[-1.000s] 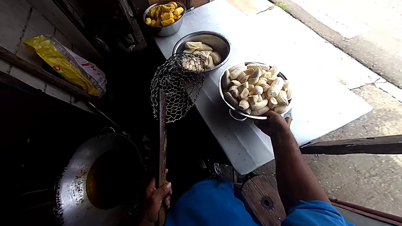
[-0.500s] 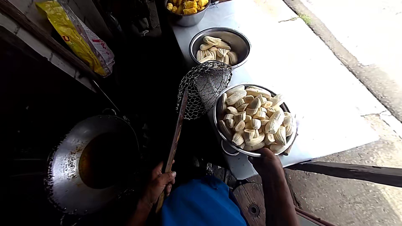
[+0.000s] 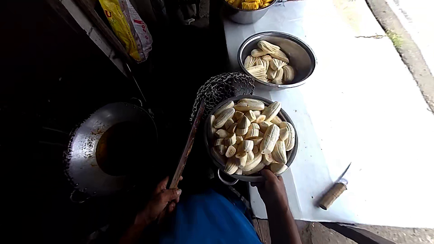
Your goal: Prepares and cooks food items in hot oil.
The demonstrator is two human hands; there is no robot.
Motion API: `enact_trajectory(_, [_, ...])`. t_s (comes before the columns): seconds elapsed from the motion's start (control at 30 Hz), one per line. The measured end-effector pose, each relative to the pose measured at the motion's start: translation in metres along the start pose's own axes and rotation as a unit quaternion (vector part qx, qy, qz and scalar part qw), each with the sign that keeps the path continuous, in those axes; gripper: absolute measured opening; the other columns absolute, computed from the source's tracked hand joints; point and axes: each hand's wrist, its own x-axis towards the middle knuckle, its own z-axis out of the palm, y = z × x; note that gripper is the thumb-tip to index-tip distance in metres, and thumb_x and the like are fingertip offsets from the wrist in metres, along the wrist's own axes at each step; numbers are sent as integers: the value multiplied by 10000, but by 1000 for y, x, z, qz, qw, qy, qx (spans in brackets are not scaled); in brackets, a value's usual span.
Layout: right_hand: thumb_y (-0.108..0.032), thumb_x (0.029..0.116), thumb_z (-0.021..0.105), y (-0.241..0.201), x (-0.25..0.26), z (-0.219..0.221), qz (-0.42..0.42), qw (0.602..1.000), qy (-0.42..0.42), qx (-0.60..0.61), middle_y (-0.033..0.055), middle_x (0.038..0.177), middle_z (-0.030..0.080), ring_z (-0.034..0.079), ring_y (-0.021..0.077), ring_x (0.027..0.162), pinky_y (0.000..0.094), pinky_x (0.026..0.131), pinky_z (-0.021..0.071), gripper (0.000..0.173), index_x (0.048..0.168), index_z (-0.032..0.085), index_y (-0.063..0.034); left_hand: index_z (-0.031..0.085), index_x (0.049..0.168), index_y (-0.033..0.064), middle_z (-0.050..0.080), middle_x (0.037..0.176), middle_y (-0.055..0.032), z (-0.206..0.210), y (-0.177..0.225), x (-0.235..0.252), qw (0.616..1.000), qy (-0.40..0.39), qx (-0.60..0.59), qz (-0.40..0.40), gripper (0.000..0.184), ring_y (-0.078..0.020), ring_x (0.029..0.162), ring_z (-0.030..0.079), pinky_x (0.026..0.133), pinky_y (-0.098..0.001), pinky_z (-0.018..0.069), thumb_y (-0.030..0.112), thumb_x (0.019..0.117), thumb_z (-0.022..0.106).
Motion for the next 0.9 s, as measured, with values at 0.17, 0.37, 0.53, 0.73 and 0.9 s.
enact_trajectory(0.17, [-17, 895, 482, 4, 20, 48, 16, 990, -85, -110, 142, 810, 695, 676, 237, 560, 403, 423, 566, 265, 1154, 536, 0, 511, 1391, 74, 602, 777, -35, -6, -37, -34, 993, 77, -89, -5, 496, -101, 545, 547, 456, -218, 450, 84, 905, 613])
enact_trajectory(0.37, [-33, 936, 497, 36, 31, 149, 69, 950, -192, -237, 110, 864, 698, 688, 213, 621, 394, 471, 582, 259, 1191, 543, -20, 507, 1402, 88, 612, 794, -46, -35, -75, -66, 963, 173, -206, 29, 482, -101, 558, 541, 475, -221, 447, 83, 932, 615])
enact_trajectory(0.53, [-49, 958, 483, 76, 44, 252, 90, 895, -291, -326, 138, 815, 687, 656, 235, 545, 389, 414, 546, 271, 1225, 508, -10, 501, 1406, 106, 587, 767, -59, -68, -94, -74, 921, 240, -305, 22, 468, -118, 515, 526, 443, -243, 461, 124, 953, 618])
enact_trajectory(0.73, [-56, 990, 502, 128, 46, 374, 104, 804, -334, -480, 174, 889, 660, 657, 253, 566, 383, 426, 544, 381, 1365, 434, -50, 507, 1397, 48, 591, 738, -79, -104, -115, -41, 875, 312, -369, 16, 433, -133, 480, 523, 423, -258, 467, 74, 972, 588])
enact_trajectory(0.9, [-159, 1022, 537, 175, 47, 447, 121, 743, -310, -580, 194, 899, 635, 647, 252, 605, 377, 496, 552, 382, 1377, 444, -53, 459, 1354, 45, 546, 685, -67, -139, -136, -9, 852, 304, -426, 25, 397, -137, 437, 520, 388, -274, 483, 56, 974, 571])
